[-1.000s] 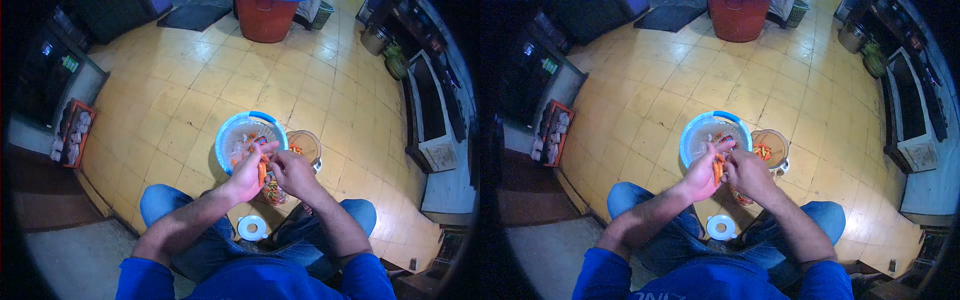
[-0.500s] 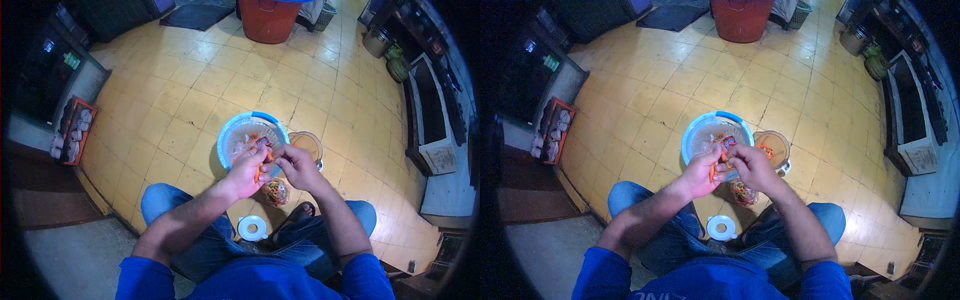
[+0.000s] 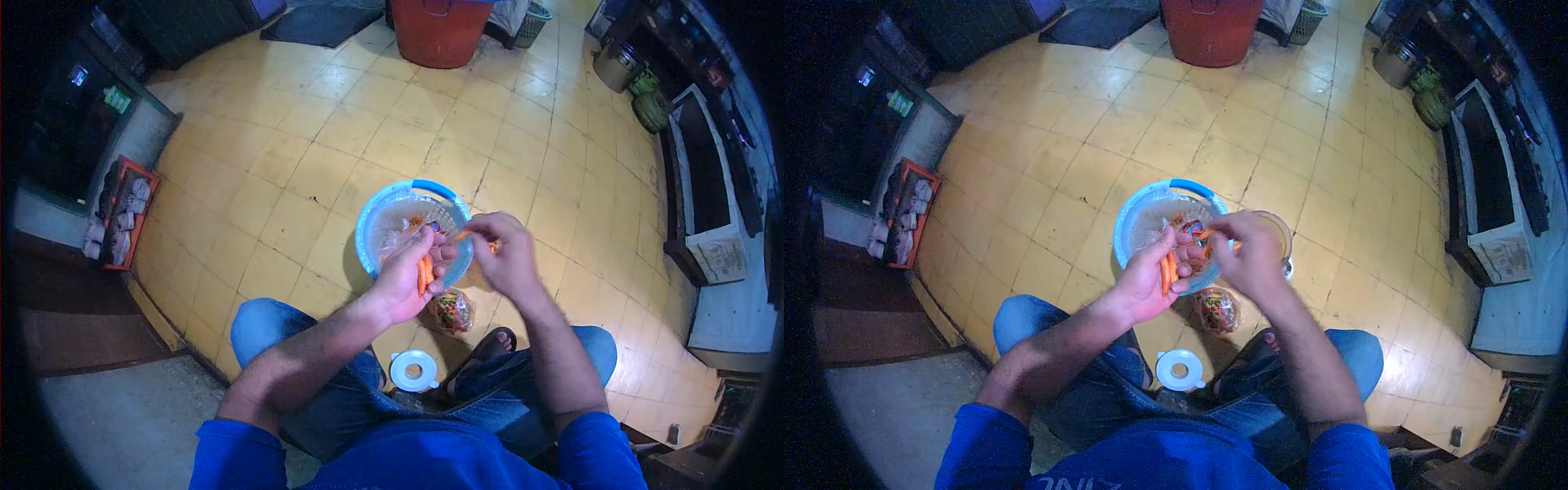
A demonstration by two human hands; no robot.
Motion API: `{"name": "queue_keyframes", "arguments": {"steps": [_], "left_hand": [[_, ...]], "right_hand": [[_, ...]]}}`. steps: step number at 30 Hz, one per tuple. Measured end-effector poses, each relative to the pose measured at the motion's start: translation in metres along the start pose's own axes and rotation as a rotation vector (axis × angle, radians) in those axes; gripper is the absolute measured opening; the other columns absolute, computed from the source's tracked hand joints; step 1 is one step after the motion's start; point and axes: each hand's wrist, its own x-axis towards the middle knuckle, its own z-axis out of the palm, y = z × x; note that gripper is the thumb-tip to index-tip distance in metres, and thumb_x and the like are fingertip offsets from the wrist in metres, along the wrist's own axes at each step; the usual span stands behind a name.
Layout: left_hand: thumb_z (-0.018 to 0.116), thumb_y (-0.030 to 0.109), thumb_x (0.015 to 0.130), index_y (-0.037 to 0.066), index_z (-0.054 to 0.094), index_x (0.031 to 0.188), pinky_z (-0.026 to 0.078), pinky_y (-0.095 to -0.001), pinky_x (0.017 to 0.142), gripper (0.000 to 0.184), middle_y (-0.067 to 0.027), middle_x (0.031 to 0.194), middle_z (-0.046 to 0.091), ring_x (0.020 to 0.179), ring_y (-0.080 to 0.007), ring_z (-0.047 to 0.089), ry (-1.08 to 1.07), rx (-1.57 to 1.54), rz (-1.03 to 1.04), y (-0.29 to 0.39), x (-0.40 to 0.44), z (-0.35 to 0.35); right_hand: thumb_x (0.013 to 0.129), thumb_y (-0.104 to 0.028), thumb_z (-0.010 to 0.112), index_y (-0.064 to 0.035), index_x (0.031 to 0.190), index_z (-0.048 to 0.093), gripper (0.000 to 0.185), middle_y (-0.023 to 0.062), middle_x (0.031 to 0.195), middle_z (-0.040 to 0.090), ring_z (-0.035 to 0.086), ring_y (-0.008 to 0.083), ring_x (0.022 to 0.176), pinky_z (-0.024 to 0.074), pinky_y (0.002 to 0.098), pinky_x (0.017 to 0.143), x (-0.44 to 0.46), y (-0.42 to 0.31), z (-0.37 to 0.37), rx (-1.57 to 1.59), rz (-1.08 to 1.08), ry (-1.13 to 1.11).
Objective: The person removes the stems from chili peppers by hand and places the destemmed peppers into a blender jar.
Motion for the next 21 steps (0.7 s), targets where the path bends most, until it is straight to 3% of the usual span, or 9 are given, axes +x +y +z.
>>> {"name": "queue_keyframes", "arguments": {"steps": [3, 5, 6, 9, 13, 14, 17, 19, 21], "left_hand": [[0.038, 0.054, 0.1, 0.012, 0.054, 0.114, 0.041, -0.026, 0.05, 0.047, -0.0085, 0.1, 0.064, 0.066, -0.0121, 0.055, 0.019, -0.064, -0.076, 0.001, -0.001, -0.005], [0.031, 0.062, 0.098, 0.011, 0.052, 0.122, 0.043, -0.027, 0.05, 0.06, -0.0122, 0.107, 0.063, 0.068, -0.0145, 0.057, -0.026, -0.082, -0.113, 0.001, 0.0, -0.006], [0.028, 0.065, 0.097, 0.011, 0.049, 0.126, 0.043, -0.0275, 0.051, 0.064, -0.0124, 0.11, 0.062, 0.069, -0.0147, 0.058, -0.064, -0.036, -0.11, 0.0, -0.002, -0.004], [0.024, 0.068, 0.096, 0.012, 0.041, 0.135, 0.043, -0.0283, 0.052, 0.071, -0.0113, 0.114, 0.059, 0.072, -0.0141, 0.058, -0.126, 0.068, -0.084, -0.007, -0.005, -0.002], [0.017, 0.07, 0.094, 0.013, 0.031, 0.142, 0.042, -0.026, 0.053, 0.076, -0.0052, 0.111, 0.056, 0.073, -0.011, 0.054, 0.0, 0.15, 0.032, -0.018, -0.004, 0.02], [0.017, 0.07, 0.094, 0.013, 0.031, 0.142, 0.042, -0.026, 0.053, 0.076, -0.0052, 0.111, 0.056, 0.073, -0.011, 0.054, -0.001, 0.152, 0.031, -0.017, -0.006, 0.018], [0.028, 0.058, 0.101, 0.012, 0.037, 0.137, 0.042, -0.0234, 0.055, 0.059, -0.003, 0.103, 0.055, 0.072, -0.0091, 0.051, -0.115, 0.187, 0.016, -0.013, -0.009, 0.008], [0.044, 0.04, 0.103, 0.01, 0.043, 0.13, 0.039, -0.0218, 0.054, 0.04, -0.0023, 0.099, 0.055, 0.071, -0.007, 0.049, -0.042, 0.645, 0.117, -0.014, -0.005, 0.004], [0.049, 0.031, 0.101, 0.008, 0.048, 0.123, 0.043, -0.0226, 0.06, 0.032, -0.0026, 0.096, 0.058, 0.074, -0.0074, 0.052, -0.036, 0.689, 0.235, -0.015, 0.0, 0.003]], "right_hand": [[0.083, -0.004, 0.063, -0.0033, 0.103, 0.07, 0.021, 0.012, 0.091, 0.068, 0.065, 0.0235, 0.088, 0.051, 0.0339, 0.077, 0.004, 0.01, -0.032, -0.124, 0.046, 0.076], [0.083, -0.004, 0.064, -0.0037, 0.103, 0.07, 0.021, 0.0116, 0.088, 0.066, 0.064, 0.0228, 0.084, 0.0509, 0.0321, 0.074, 0.002, 0.013, -0.042, -0.339, -0.115, 0.082], [0.08, -0.009, 0.067, -0.0039, 0.101, 0.07, 0.022, 0.015, 0.09, 0.067, 0.065, 0.0281, 0.09, 0.0511, 0.0396, 0.081, -0.002, 0.005, -0.037, -0.116, 0.033, 0.025], [0.082, -0.015, 0.07, -0.0033, 0.099, 0.07, 0.021, 0.0151, 0.089, 0.067, 0.064, 0.0273, 0.09, 0.0505, 0.0395, 0.08, -0.01, -0.017, -0.017, 0.068, 0.097, -0.272], [0.082, -0.019, 0.072, -0.0036, 0.096, 0.069, 0.021, 0.0135, 0.085, 0.066, 0.065, 0.0236, 0.081, 0.0509, 0.036, 0.072, -0.017, -0.03, 0.007, -0.044, 0.049, -0.283], [0.084, -0.017, 0.072, -0.0025, 0.095, 0.068, 0.019, 0.0115, 0.083, 0.066, 0.065, 0.0203, 0.077, 0.0508, 0.0333, 0.069, -0.018, -0.024, 0.012, 0.11, 0.15, -0.249], [0.086, -0.012, 0.07, -0.0007, 0.093, 0.067, 0.013, 0.0071, 0.079, 0.066, 0.063, 0.0138, 0.071, 0.05, 0.0282, 0.065, -0.015, -0.003, 0.019, 0.39, 0.271, -0.146], [0.088, -0.009, 0.068, 0.0, 0.092, 0.066, 0.01, 0.0046, 0.078, 0.066, 0.061, 0.0106, 0.07, 0.0493, 0.0259, 0.063, -0.013, 0.004, 0.013, 0.511, 0.294, -0.079], [0.09, -0.006, 0.067, 0.0012, 0.09, 0.065, 0.008, 0.0024, 0.077, 0.066, 0.06, 0.008, 0.072, 0.0492, 0.0251, 0.065, -0.011, 0.006, 0.008, 0.478, 0.28, -0.007]]}}
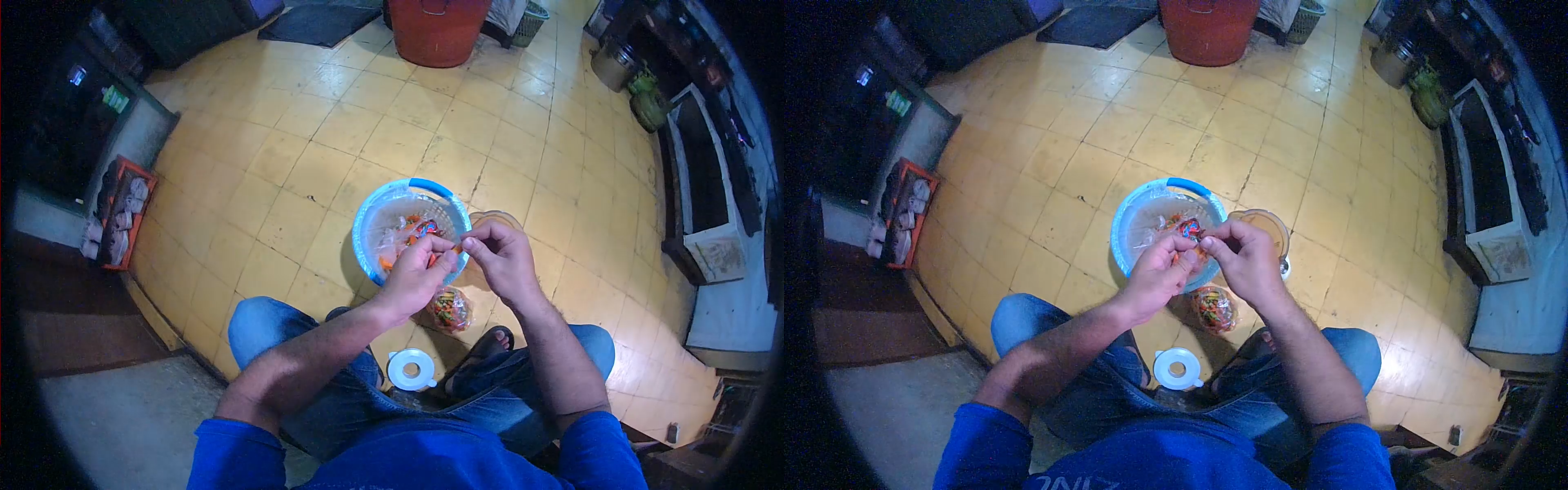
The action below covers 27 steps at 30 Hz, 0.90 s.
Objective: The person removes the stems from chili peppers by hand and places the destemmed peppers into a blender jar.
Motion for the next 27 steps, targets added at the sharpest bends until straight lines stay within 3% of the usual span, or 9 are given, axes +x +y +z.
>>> {"name": "queue_keyframes", "arguments": {"steps": [5, 9, 11, 14, 16, 18, 20, 24, 27], "left_hand": [[0.06, 0.007, 0.093, 0.002, 0.063, 0.101, 0.051, -0.0269, 0.08, 0.01, -0.0056, 0.097, 0.066, 0.088, -0.0105, 0.062, 0.097, 0.21, 0.235, 0.003, 0.002, -0.006], [0.059, 0.006, 0.092, 0.001, 0.063, 0.101, 0.051, -0.0277, 0.081, 0.011, -0.0068, 0.098, 0.066, 0.089, -0.012, 0.062, 0.1, 0.236, 0.205, 0.007, 0.002, -0.01], [0.059, 0.012, 0.095, 0.004, 0.062, 0.103, 0.05, -0.0254, 0.07, 0.011, -0.0038, 0.094, 0.063, 0.081, -0.009, 0.059, 0.202, 0.079, 0.049, 0.005, 0.004, -0.01], [0.057, 0.02, 0.098, 0.008, 0.058, 0.105, 0.043, -0.0218, 0.056, 0.015, -0.0001, 0.088, 0.058, 0.071, -0.0053, 0.052, 0.147, -0.389, -0.121, 0.0, 0.005, -0.016], [0.054, 0.022, 0.099, 0.009, 0.056, 0.107, 0.04, -0.0206, 0.052, 0.015, 0.0009, 0.087, 0.056, 0.068, -0.0046, 0.05, 0.121, -0.399, -0.162, 0.0, 0.005, -0.015], [0.051, 0.024, 0.101, 0.011, 0.054, 0.108, 0.037, -0.0193, 0.049, 0.015, 0.0018, 0.087, 0.054, 0.065, -0.004, 0.049, 0.095, -0.407, -0.205, -0.001, 0.004, -0.014], [0.05, 0.023, 0.101, 0.011, 0.055, 0.112, 0.041, -0.0233, 0.052, 0.017, 0.0005, 0.09, 0.057, 0.067, -0.0058, 0.051, 0.009, -0.529, -0.248, -0.004, 0.003, -0.014], [0.051, 0.021, 0.1, 0.009, 0.053, 0.118, 0.045, -0.0274, 0.064, 0.022, -0.0029, 0.094, 0.058, 0.078, -0.0094, 0.052, 0.018, -0.651, -0.29, 0.008, 0.0, -0.012], [0.047, 0.013, 0.1, 0.009, 0.048, 0.127, 0.049, -0.0337, 0.077, 0.028, -0.0075, 0.102, 0.06, 0.088, -0.0162, 0.057, 0.018, -0.637, -0.158, -0.003, 0.004, -0.015]], "right_hand": [[0.09, -0.008, 0.068, -0.0013, 0.085, 0.064, 0.009, 0.002, 0.077, 0.065, 0.058, 0.0073, 0.072, 0.048, 0.0248, 0.065, -0.002, -0.005, 0.003, 0.128, 0.03, -0.023], [0.091, -0.009, 0.066, -0.0012, 0.086, 0.064, 0.009, 0.0022, 0.079, 0.065, 0.059, 0.0089, 0.073, 0.0481, 0.0246, 0.066, 0.009, 0.006, 0.002, 0.435, 0.207, -0.136], [0.092, -0.009, 0.065, -0.0002, 0.091, 0.066, 0.009, 0.0025, 0.081, 0.066, 0.06, 0.01, 0.073, 0.0486, 0.0247, 0.067, 0.016, 0.005, 0.003, 0.54, 0.258, -0.165], [0.09, -0.011, 0.065, -0.0003, 0.103, 0.068, 0.017, 0.0049, 0.085, 0.068, 0.063, 0.015, 0.076, 0.0503, 0.0275, 0.069, 0.023, -0.011, 0.009, 0.184, 0.076, -0.023], [0.087, -0.012, 0.067, -0.0029, 0.11, 0.069, 0.025, 0.0079, 0.088, 0.069, 0.066, 0.0185, 0.082, 0.0521, 0.0305, 0.073, 0.023, -0.015, 0.009, -0.272, -0.298, 0.027], [0.086, -0.011, 0.067, -0.0034, 0.107, 0.07, 0.023, 0.0094, 0.089, 0.069, 0.066, 0.0189, 0.082, 0.0526, 0.0314, 0.074, 0.019, -0.022, 0.006, -0.297, -0.217, -0.078], [0.084, -0.011, 0.068, -0.0039, 0.104, 0.07, 0.021, 0.0109, 0.09, 0.069, 0.067, 0.0193, 0.083, 0.0531, 0.0324, 0.074, 0.016, -0.021, 0.002, -0.321, -0.132, -0.185], [0.084, -0.011, 0.067, -0.0013, 0.095, 0.07, 0.015, 0.0139, 0.093, 0.069, 0.066, 0.0206, 0.081, 0.0531, 0.0329, 0.072, 0.019, -0.018, -0.031, -0.268, -0.075, 0.042], [0.087, -0.019, 0.066, -0.0022, 0.096, 0.07, 0.02, 0.0158, 0.087, 0.069, 0.067, 0.0252, 0.074, 0.0531, 0.0369, 0.069, 0.016, -0.023, -0.055, -0.876, -0.375, 0.139]]}}
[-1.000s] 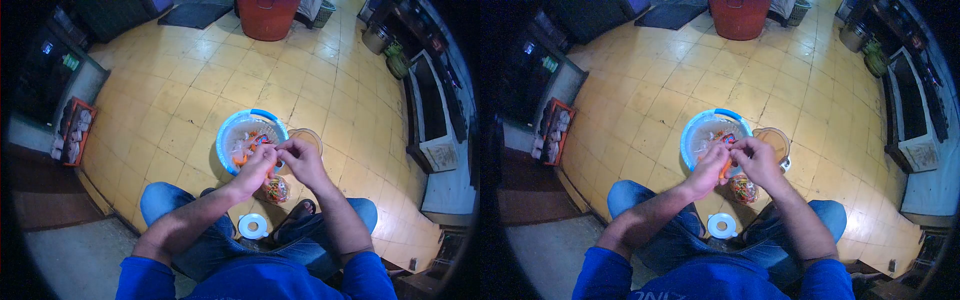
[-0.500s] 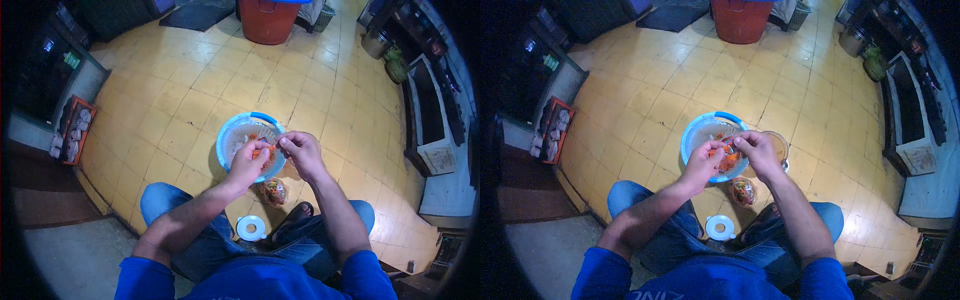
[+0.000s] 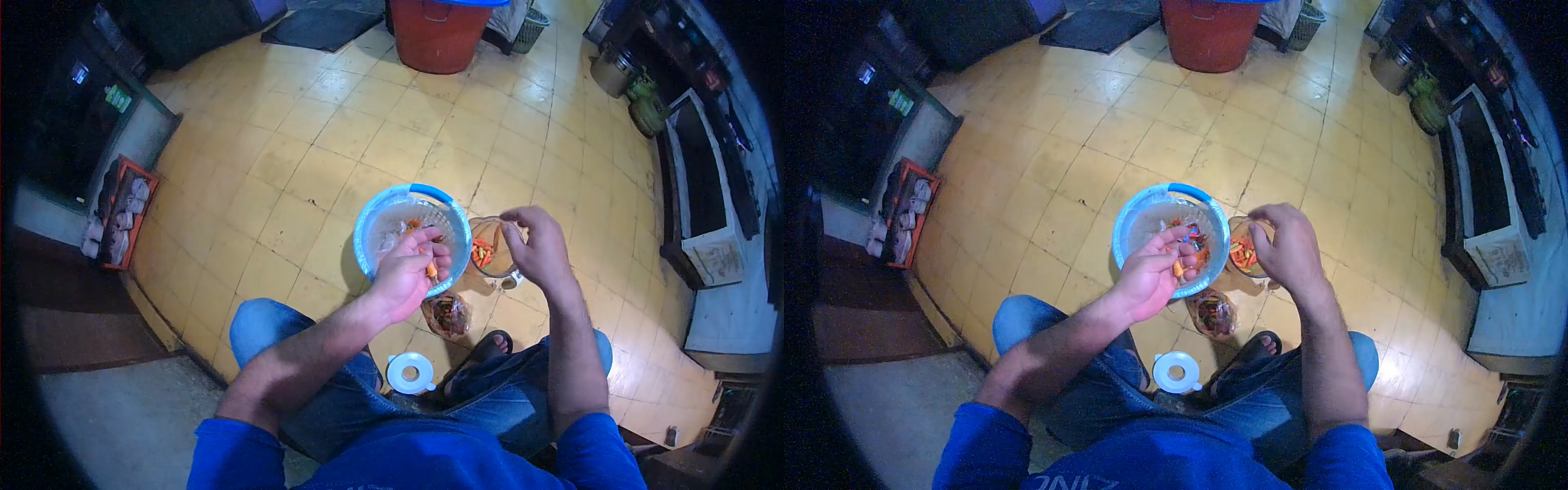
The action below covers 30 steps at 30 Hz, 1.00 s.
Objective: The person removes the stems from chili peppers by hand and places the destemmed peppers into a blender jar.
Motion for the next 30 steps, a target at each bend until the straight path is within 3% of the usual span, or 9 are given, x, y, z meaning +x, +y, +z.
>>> {"name": "queue_keyframes", "arguments": {"steps": [1, 3, 5, 14, 21, 24, 27, 29, 30], "left_hand": [[0.047, 0.011, 0.099, 0.008, 0.045, 0.129, 0.049, -0.0357, 0.083, 0.03, -0.0091, 0.105, 0.06, 0.095, -0.0184, 0.058, 0.004, 0.012, 0.048, -0.001, 0.001, 0.001], [0.047, 0.01, 0.099, 0.008, 0.042, 0.132, 0.049, -0.0377, 0.088, 0.033, -0.0107, 0.107, 0.059, 0.102, -0.0206, 0.059, 0.008, 0.023, 0.095, -0.002, 0.001, 0.005], [0.047, 0.007, 0.098, 0.009, 0.04, 0.133, 0.049, -0.0411, 0.094, 0.036, -0.0119, 0.11, 0.061, 0.109, -0.0232, 0.059, -0.029, 0.088, 0.205, -0.001, -0.002, 0.011], [0.046, 0.003, 0.098, 0.007, 0.04, 0.132, 0.05, -0.0388, 0.095, 0.035, -0.0149, 0.112, 0.063, 0.109, -0.0231, 0.061, -0.011, 0.198, 0.338, 0.0, -0.006, 0.016], [0.048, 0.006, 0.099, 0.008, 0.037, 0.133, 0.053, -0.039, 0.091, 0.036, -0.0151, 0.112, 0.062, 0.113, -0.027, 0.06, -0.013, 0.005, 0.233, 0.013, -0.008, 0.015], [0.043, 0.007, 0.101, 0.007, 0.036, 0.131, 0.052, -0.0374, 0.092, 0.031, -0.015, 0.112, 0.059, 0.111, -0.0273, 0.06, 0.052, -0.076, 0.175, 0.021, -0.006, 0.014], [0.045, 0.008, 0.101, 0.006, 0.037, 0.13, 0.051, -0.0367, 0.093, 0.03, -0.0149, 0.114, 0.057, 0.113, -0.0279, 0.059, 0.117, -0.026, 0.232, 0.025, 0.001, 0.006], [0.052, 0.01, 0.099, 0.008, 0.038, 0.134, 0.051, -0.0422, 0.095, 0.037, -0.0152, 0.124, 0.055, 0.119, -0.0285, 0.056, 0.166, -0.077, 0.329, 0.027, 0.006, -0.001], [0.052, 0.01, 0.099, 0.008, 0.038, 0.134, 0.051, -0.0422, 0.095, 0.037, -0.0152, 0.124, 0.055, 0.119, -0.0285, 0.056, 0.166, -0.076, 0.326, 0.028, 0.005, -0.002]], "right_hand": [[0.087, -0.019, 0.066, -0.0022, 0.096, 0.07, 0.02, 0.0158, 0.087, 0.069, 0.067, 0.0252, 0.074, 0.0531, 0.0369, 0.069, -0.003, -0.009, -0.001, 0.0, 0.0, 0.0], [0.089, -0.019, 0.066, -0.0023, 0.094, 0.069, 0.018, 0.0089, 0.076, 0.067, 0.061, 0.0185, 0.063, 0.0497, 0.0333, 0.061, -0.012, -0.039, 0.003, 0.248, 0.278, -0.392], [0.092, -0.027, 0.062, -0.0049, 0.094, 0.07, 0.024, 0.0126, 0.074, 0.068, 0.067, 0.0233, 0.067, 0.0513, 0.0379, 0.064, -0.026, -0.049, 0.03, 0.411, 0.324, -0.524], [0.088, -0.022, 0.069, -0.002, 0.09, 0.065, 0.02, 0.0125, 0.073, 0.068, 0.068, 0.0215, 0.068, 0.0518, 0.0349, 0.061, -0.043, -0.069, 0.076, 0.717, 0.39, -0.227], [0.085, -0.016, 0.071, -0.0019, 0.088, 0.065, 0.015, 0.0158, 0.077, 0.068, 0.069, 0.024, 0.068, 0.0524, 0.0361, 0.062, -0.035, -0.074, 0.061, 0.523, 0.278, -0.215], [0.087, -0.014, 0.068, -0.0024, 0.093, 0.066, 0.013, 0.0154, 0.08, 0.069, 0.07, 0.0258, 0.07, 0.0534, 0.036, 0.063, -0.033, -0.067, 0.065, 0.484, 0.165, -0.208], [0.088, -0.013, 0.065, -0.0032, 0.105, 0.068, 0.02, 0.0164, 0.086, 0.07, 0.071, 0.0264, 0.079, 0.0541, 0.0364, 0.069, -0.023, -0.056, 0.074, 0.57, 0.18, -0.204], [0.09, -0.013, 0.063, -0.0047, 0.117, 0.066, 0.028, 0.0176, 0.098, 0.071, 0.07, 0.028, 0.088, 0.0539, 0.0362, 0.076, -0.013, -0.05, 0.078, 0.626, 0.134, -0.125], [0.09, -0.013, 0.064, -0.0052, 0.121, 0.064, 0.032, 0.0178, 0.101, 0.07, 0.07, 0.029, 0.089, 0.0535, 0.0357, 0.08, -0.006, -0.047, 0.078, 0.504, -0.124, 0.0]]}}
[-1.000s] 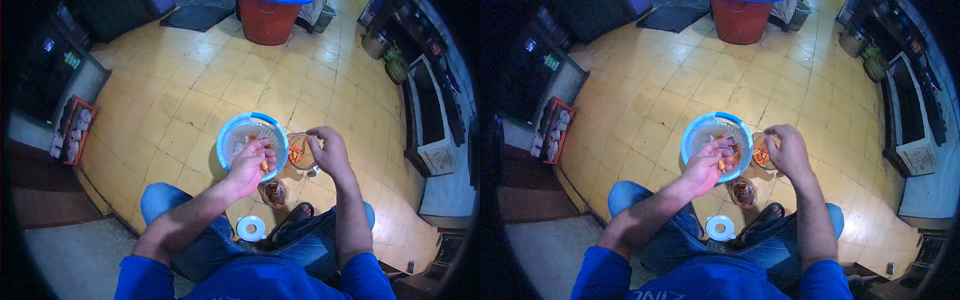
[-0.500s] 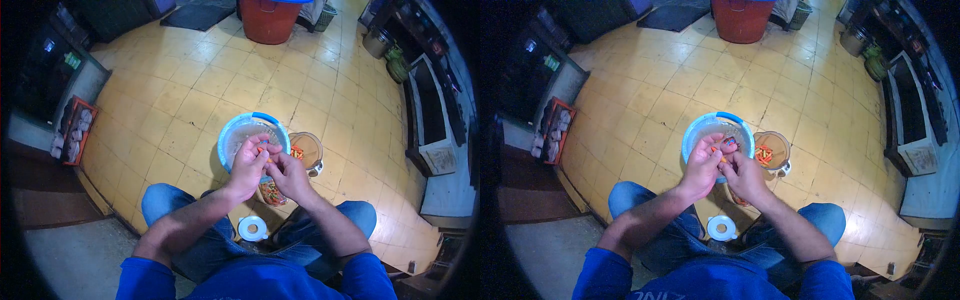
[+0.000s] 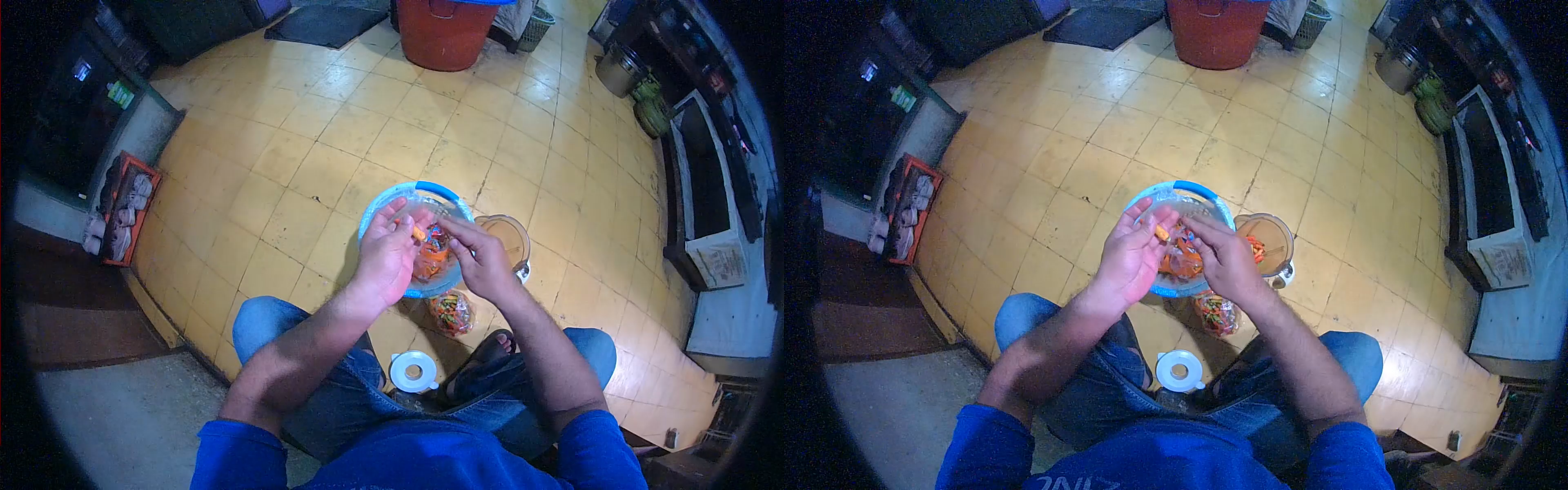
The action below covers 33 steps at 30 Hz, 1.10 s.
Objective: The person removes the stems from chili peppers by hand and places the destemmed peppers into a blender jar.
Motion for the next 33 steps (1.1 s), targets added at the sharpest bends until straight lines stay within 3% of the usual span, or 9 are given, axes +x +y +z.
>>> {"name": "queue_keyframes", "arguments": {"steps": [4, 7, 9, 12, 16, 21, 24, 28, 33], "left_hand": [[0.054, 0.013, 0.099, 0.008, 0.036, 0.137, 0.046, -0.0408, 0.101, 0.042, -0.0149, 0.135, 0.048, 0.125, -0.0275, 0.05, -0.085, 0.068, -0.045, -0.001, -0.005, 0.004], [0.053, 0.015, 0.099, 0.008, 0.03, 0.143, 0.041, -0.0388, 0.104, 0.05, -0.0164, 0.143, 0.043, 0.13, -0.0255, 0.045, -0.187, 0.129, -0.07, -0.014, -0.012, 0.011], [0.053, 0.016, 0.1, 0.007, 0.026, 0.148, 0.039, -0.0365, 0.105, 0.056, -0.0181, 0.147, 0.039, 0.132, -0.0237, 0.042, -0.228, 0.127, -0.063, -0.016, -0.015, 0.015], [0.054, 0.03, 0.099, 0.011, 0.019, 0.152, 0.027, -0.0508, 0.112, 0.066, -0.0165, 0.153, 0.028, 0.141, -0.031, 0.03, -0.161, 0.277, -0.075, 0.001, -0.02, 0.02], [0.048, 0.036, 0.101, 0.01, 0.024, 0.15, 0.027, -0.0507, 0.113, 0.06, -0.0168, 0.152, 0.031, 0.14, -0.0345, 0.03, -0.148, 0.28, -0.049, 0.022, -0.022, 0.024], [0.048, 0.036, 0.101, 0.008, 0.029, 0.147, 0.032, -0.0481, 0.11, 0.056, -0.0161, 0.147, 0.037, 0.134, -0.0311, 0.038, -0.179, 0.201, -0.023, 0.044, -0.025, 0.031], [0.049, 0.036, 0.101, 0.007, 0.034, 0.144, 0.037, -0.0452, 0.105, 0.054, -0.0149, 0.144, 0.042, 0.13, -0.0275, 0.043, -0.164, 0.216, 0.007, 0.049, -0.021, 0.03], [0.052, 0.037, 0.1, 0.006, 0.042, 0.137, 0.043, -0.0415, 0.099, 0.049, -0.0133, 0.137, 0.049, 0.124, -0.0242, 0.048, -0.093, 0.228, 0.031, 0.051, -0.019, 0.023], [0.053, 0.036, 0.1, 0.006, 0.046, 0.133, 0.045, -0.0396, 0.096, 0.045, -0.0119, 0.133, 0.053, 0.117, -0.0214, 0.054, -0.094, 0.204, 0.044, 0.058, -0.018, 0.02]], "right_hand": [[0.089, -0.013, 0.066, -0.0022, 0.118, 0.064, 0.031, 0.0126, 0.097, 0.07, 0.069, 0.0229, 0.084, 0.0537, 0.0329, 0.077, -0.007, -0.007, -0.004, 0.067, 0.19, -0.094], [0.088, -0.012, 0.067, 0.0008, 0.113, 0.065, 0.028, 0.0075, 0.09, 0.069, 0.065, 0.0145, 0.078, 0.0528, 0.0289, 0.073, -0.016, -0.003, 0.001, 0.557, 0.469, -0.055], [0.087, -0.008, 0.067, 0.0029, 0.107, 0.066, 0.023, 0.0058, 0.088, 0.069, 0.063, 0.0112, 0.078, 0.0522, 0.0257, 0.071, -0.011, 0.004, -0.021, 0.408, 0.519, -0.047], [0.086, -0.01, 0.067, 0.0037, 0.111, 0.065, 0.028, 0.0127, 0.094, 0.071, 0.068, 0.0158, 0.085, 0.0544, 0.0297, 0.077, -0.005, 0.013, -0.073, 0.174, 0.501, -0.07], [0.084, -0.014, 0.062, 0.0023, 0.112, 0.065, 0.032, 0.0195, 0.098, 0.071, 0.07, 0.0313, 0.087, 0.0544, 0.0384, 0.08, -0.017, 0.021, -0.097, -0.546, 0.425, -0.227], [0.078, -0.02, 0.064, -0.0047, 0.092, 0.072, 0.022, 0.0184, 0.084, 0.069, 0.067, 0.0329, 0.079, 0.051, 0.0436, 0.072, -0.057, 0.062, -0.013, -0.141, 0.362, -1.266], [0.078, -0.02, 0.057, -0.0003, 0.086, 0.07, 0.024, 0.02, 0.09, 0.07, 0.069, 0.0322, 0.085, 0.0526, 0.0438, 0.075, -0.096, 0.089, 0.058, -0.425, 0.242, -1.425], [0.082, -0.019, 0.054, -0.0008, 0.093, 0.069, 0.026, 0.0197, 0.089, 0.07, 0.068, 0.0335, 0.086, 0.0533, 0.0447, 0.075, -0.174, 0.151, 0.104, -0.515, 0.283, -1.138], [0.088, -0.028, 0.053, -0.0076, 0.128, 0.053, 0.045, 0.0248, 0.107, 0.062, 0.066, 0.0392, 0.091, 0.0539, 0.0503, 0.076, -0.211, 0.157, 0.115, -0.92, 0.126, -0.741]]}}
